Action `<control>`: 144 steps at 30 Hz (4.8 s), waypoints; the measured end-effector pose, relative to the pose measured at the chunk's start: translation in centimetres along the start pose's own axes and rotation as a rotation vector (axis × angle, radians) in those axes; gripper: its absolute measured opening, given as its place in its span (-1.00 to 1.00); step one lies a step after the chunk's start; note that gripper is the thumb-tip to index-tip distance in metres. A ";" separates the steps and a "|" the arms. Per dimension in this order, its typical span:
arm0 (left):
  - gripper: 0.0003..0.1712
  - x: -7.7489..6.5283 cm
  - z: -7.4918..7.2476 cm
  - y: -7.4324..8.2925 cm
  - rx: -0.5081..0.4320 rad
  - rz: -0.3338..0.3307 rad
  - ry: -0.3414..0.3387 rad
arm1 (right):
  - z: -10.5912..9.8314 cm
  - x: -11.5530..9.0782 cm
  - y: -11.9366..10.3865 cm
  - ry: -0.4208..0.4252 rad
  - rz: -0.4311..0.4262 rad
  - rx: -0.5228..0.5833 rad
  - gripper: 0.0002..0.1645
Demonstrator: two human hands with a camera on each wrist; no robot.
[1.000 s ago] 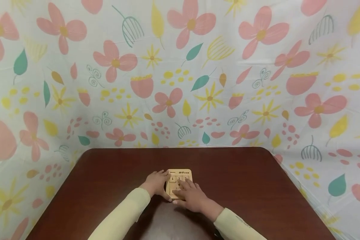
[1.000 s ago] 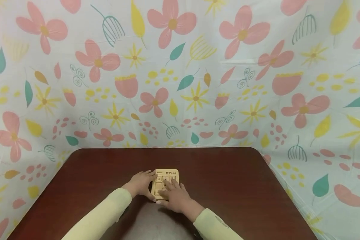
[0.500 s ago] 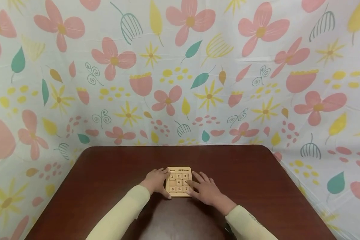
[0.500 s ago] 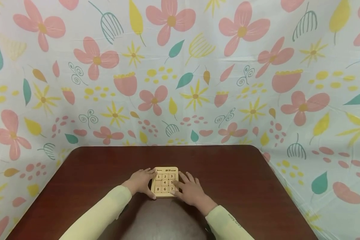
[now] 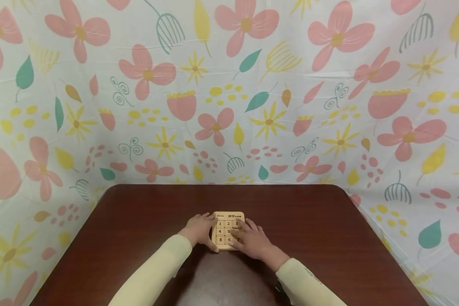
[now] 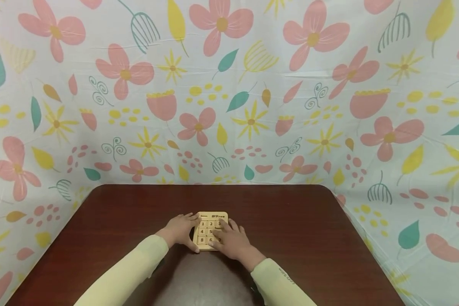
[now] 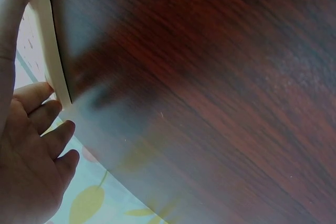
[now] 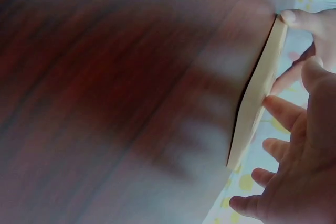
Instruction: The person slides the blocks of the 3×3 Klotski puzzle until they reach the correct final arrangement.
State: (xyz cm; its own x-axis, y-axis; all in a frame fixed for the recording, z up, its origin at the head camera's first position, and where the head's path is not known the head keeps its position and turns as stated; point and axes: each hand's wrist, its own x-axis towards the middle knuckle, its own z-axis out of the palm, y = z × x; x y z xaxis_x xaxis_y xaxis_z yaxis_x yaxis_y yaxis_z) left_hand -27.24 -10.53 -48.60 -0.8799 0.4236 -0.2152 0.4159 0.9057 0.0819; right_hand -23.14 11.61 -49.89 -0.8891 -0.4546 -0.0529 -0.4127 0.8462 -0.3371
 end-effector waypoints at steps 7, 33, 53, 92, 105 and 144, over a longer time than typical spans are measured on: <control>0.26 0.0 0.1 0.0 0.022 0.005 -0.002 | -0.6 -2.3 1.1 -0.055 -0.013 0.005 -0.32; 0.26 0.0 -0.2 0.0 0.003 -0.005 -0.005 | -0.6 -2.1 1.1 -0.026 -0.012 0.017 -0.38; 0.26 0.0 -0.2 0.0 0.005 -0.011 -0.007 | -1.0 -3.4 1.4 -0.024 -0.027 0.007 -0.39; 0.27 -0.3 -0.5 0.1 -0.009 -0.022 -0.024 | -0.5 -2.3 0.4 -0.104 -0.086 -0.062 -0.36; 0.26 0.0 -0.5 0.1 0.007 -0.012 -0.031 | -0.5 0.5 -1.8 -0.064 -0.059 -0.030 -0.33; 0.28 0.0 -0.3 0.3 -0.004 -0.012 -0.023 | 0.1 0.9 -0.7 -0.010 -0.019 -0.026 -0.38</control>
State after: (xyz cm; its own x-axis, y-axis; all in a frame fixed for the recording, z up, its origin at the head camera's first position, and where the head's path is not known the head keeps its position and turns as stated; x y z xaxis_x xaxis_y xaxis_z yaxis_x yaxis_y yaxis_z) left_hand -27.23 -10.27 -48.31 -0.8792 0.4125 -0.2384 0.4048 0.9107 0.0829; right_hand -23.66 10.59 -49.75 -0.8792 -0.4731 -0.0561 -0.4344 0.8444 -0.3134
